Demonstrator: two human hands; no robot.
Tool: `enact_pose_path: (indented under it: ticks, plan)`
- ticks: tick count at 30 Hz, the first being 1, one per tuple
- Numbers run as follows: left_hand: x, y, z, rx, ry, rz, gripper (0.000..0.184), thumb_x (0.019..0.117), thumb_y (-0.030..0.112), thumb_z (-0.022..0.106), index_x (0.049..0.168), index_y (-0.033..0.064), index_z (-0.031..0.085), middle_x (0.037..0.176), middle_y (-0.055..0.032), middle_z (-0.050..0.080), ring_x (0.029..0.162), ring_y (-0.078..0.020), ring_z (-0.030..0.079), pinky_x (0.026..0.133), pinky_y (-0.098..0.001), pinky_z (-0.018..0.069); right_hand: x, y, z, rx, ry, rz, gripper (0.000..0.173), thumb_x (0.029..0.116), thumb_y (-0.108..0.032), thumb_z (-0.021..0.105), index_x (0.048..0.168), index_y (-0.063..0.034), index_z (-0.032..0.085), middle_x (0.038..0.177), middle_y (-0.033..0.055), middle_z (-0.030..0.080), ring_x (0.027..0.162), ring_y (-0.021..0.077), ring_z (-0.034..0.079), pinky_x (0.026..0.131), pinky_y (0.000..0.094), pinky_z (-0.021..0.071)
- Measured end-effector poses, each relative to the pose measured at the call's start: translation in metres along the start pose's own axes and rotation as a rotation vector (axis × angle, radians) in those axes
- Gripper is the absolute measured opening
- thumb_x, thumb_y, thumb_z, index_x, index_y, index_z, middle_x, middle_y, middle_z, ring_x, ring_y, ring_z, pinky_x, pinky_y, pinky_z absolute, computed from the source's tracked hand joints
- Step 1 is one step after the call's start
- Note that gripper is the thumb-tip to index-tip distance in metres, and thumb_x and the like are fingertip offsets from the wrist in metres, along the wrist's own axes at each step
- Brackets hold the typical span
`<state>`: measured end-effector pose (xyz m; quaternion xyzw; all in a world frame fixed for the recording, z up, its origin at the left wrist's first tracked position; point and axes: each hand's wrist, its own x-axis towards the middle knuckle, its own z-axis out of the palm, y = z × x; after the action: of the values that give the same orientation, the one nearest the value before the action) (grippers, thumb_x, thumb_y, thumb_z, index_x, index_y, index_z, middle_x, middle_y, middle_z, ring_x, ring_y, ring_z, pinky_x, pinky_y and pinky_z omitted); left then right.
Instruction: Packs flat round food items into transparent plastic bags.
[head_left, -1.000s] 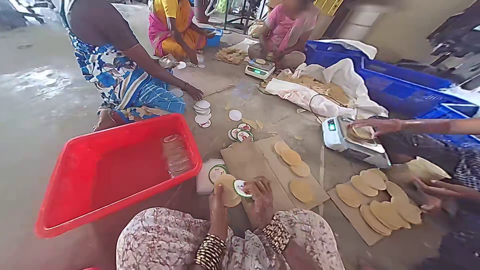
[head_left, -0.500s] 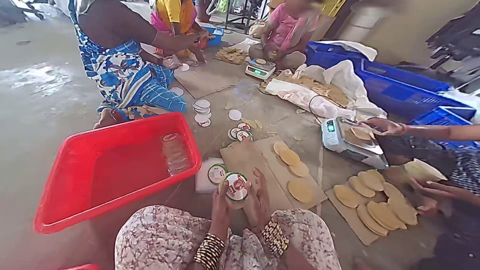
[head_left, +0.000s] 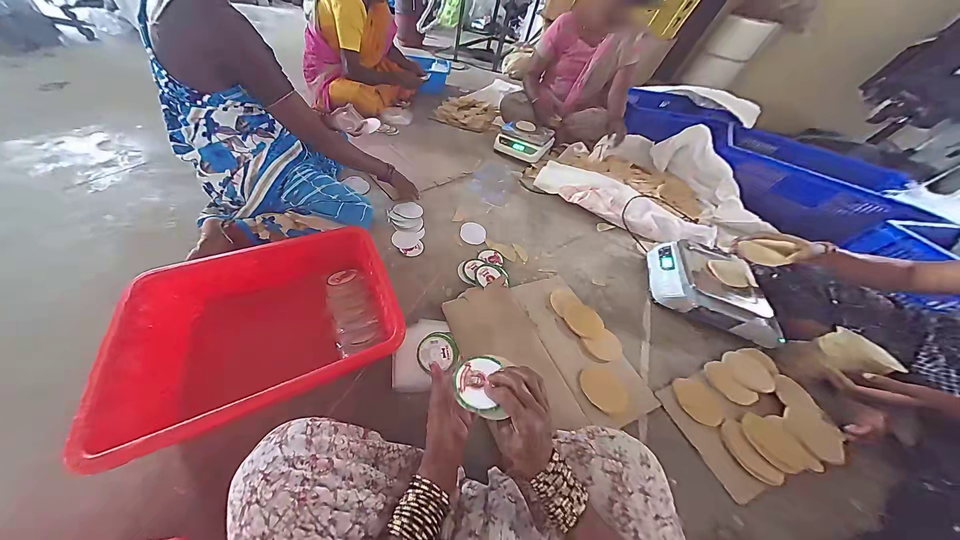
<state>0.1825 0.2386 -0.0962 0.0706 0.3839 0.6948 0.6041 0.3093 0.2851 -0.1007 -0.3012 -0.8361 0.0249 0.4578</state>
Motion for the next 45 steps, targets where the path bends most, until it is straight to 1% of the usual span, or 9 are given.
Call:
enact_pose_path:
  ticks: [5, 10, 14, 23, 26, 35, 39, 41, 45]
  plan:
    - [-0.002, 0.004, 0.006, -0.057, 0.104, -0.048, 0.036, 0.1021, -0.001, 0.047, 0.138, -0.0013, 0.047, 0.102, -0.0104, 0.068, 0.086, -0.0162, 0.07, 0.078, -0.0334, 0.0601, -0.014, 0.006, -0.007, -0.084, -0.166, -0.042, 0.027, 0.0915, -0.021, 0.051, 0.108, -0.0199, 0.073, 0.119, 0.0069, 0.07, 0.122, 0.0296, 0.06, 0.108, 0.0507, 0.0408]
    - [0.001, 0.003, 0.004, -0.029, 0.124, 0.012, 0.048, 0.0989, -0.002, 0.051, 0.145, -0.0003, 0.041, 0.115, -0.014, 0.066, 0.094, -0.0182, 0.07, 0.082, -0.0356, 0.0598, -0.008, 0.004, -0.018, 0.398, -0.112, 0.552, 0.069, 0.0936, -0.038, 0.051, 0.142, 0.011, 0.047, 0.146, 0.0261, 0.051, 0.137, 0.0274, 0.049, 0.11, 0.0406, 0.0441]
    - [-0.001, -0.01, 0.0, 0.133, 0.01, 0.024, 0.05, 0.0966, -0.001, 0.056, 0.144, -0.0052, 0.041, 0.12, -0.0153, 0.065, 0.103, -0.017, 0.067, 0.091, -0.0359, 0.0567, 0.012, -0.008, -0.006, 0.675, -0.246, 0.997, 0.082, 0.0945, -0.047, 0.058, 0.153, 0.0049, 0.033, 0.144, 0.0214, 0.053, 0.127, 0.0189, 0.057, 0.104, 0.0354, 0.0496]
    - [0.0, -0.011, -0.009, 0.49, -0.069, 0.053, 0.043, 0.0995, 0.01, 0.058, 0.138, -0.0075, 0.05, 0.122, -0.0191, 0.064, 0.108, -0.018, 0.064, 0.098, -0.0354, 0.0524, 0.002, -0.002, -0.017, 0.795, -0.163, 1.15, 0.03, 0.0801, 0.001, 0.077, 0.108, 0.0043, 0.066, 0.09, 0.0112, 0.075, 0.078, 0.0169, 0.074, 0.072, 0.0317, 0.063]
    - [0.014, -0.009, -0.013, 0.674, -0.054, 0.111, 0.038, 0.1099, 0.023, 0.041, 0.125, -0.0055, 0.06, 0.108, -0.0146, 0.068, 0.096, -0.018, 0.066, 0.086, -0.0377, 0.0557, -0.006, 0.018, -0.029, 0.741, -0.161, 1.129, 0.031, 0.081, 0.003, 0.076, 0.11, 0.0039, 0.066, 0.089, 0.0106, 0.075, 0.078, 0.0154, 0.073, 0.071, 0.0311, 0.0627]
    - [0.079, 0.012, -0.051, 1.158, 0.526, 0.318, 0.055, 0.1006, 0.015, 0.063, 0.147, -0.0076, 0.045, 0.151, -0.0293, 0.045, 0.146, -0.0384, 0.039, 0.122, -0.0498, 0.0271, -0.036, 0.067, -0.041, 0.579, 0.002, 1.217, 0.038, 0.083, -0.006, 0.079, 0.117, 0.004, 0.065, 0.097, 0.0163, 0.072, 0.087, 0.0224, 0.071, 0.081, 0.042, 0.0589]
    - [0.059, 0.023, -0.052, 1.521, 0.512, 0.022, 0.069, 0.1004, 0.026, 0.063, 0.155, -0.0032, 0.034, 0.158, -0.0257, 0.038, 0.149, -0.0376, 0.033, 0.123, -0.0506, 0.0258, -0.034, 0.059, -0.038, 0.606, -0.049, 1.179, 0.039, 0.083, -0.011, 0.079, 0.117, 0.0031, 0.066, 0.096, 0.0152, 0.073, 0.087, 0.0225, 0.072, 0.082, 0.0433, 0.0592]
    - [0.073, 0.005, -0.067, 1.494, 0.64, 0.209, 0.051, 0.092, 0.017, 0.07, 0.132, -0.0119, 0.058, 0.131, -0.0329, 0.06, 0.128, -0.0452, 0.055, 0.112, -0.0573, 0.0401, -0.031, 0.059, -0.04, 0.624, -0.079, 1.183, 0.039, 0.0846, -0.011, 0.08, 0.118, 0.003, 0.066, 0.098, 0.0165, 0.073, 0.089, 0.0241, 0.072, 0.084, 0.0448, 0.0591]
    - [0.056, 0.025, -0.038, 1.573, 0.626, -0.043, 0.032, 0.1012, 0.019, 0.058, 0.12, -0.0053, 0.068, 0.122, -0.0259, 0.068, 0.12, -0.0377, 0.062, 0.106, -0.0536, 0.0445, -0.029, 0.058, -0.041, 0.658, -0.09, 1.205, 0.038, 0.0839, -0.012, 0.079, 0.117, 0.0012, 0.067, 0.099, 0.0153, 0.073, 0.09, 0.0233, 0.072, 0.084, 0.0443, 0.0583]
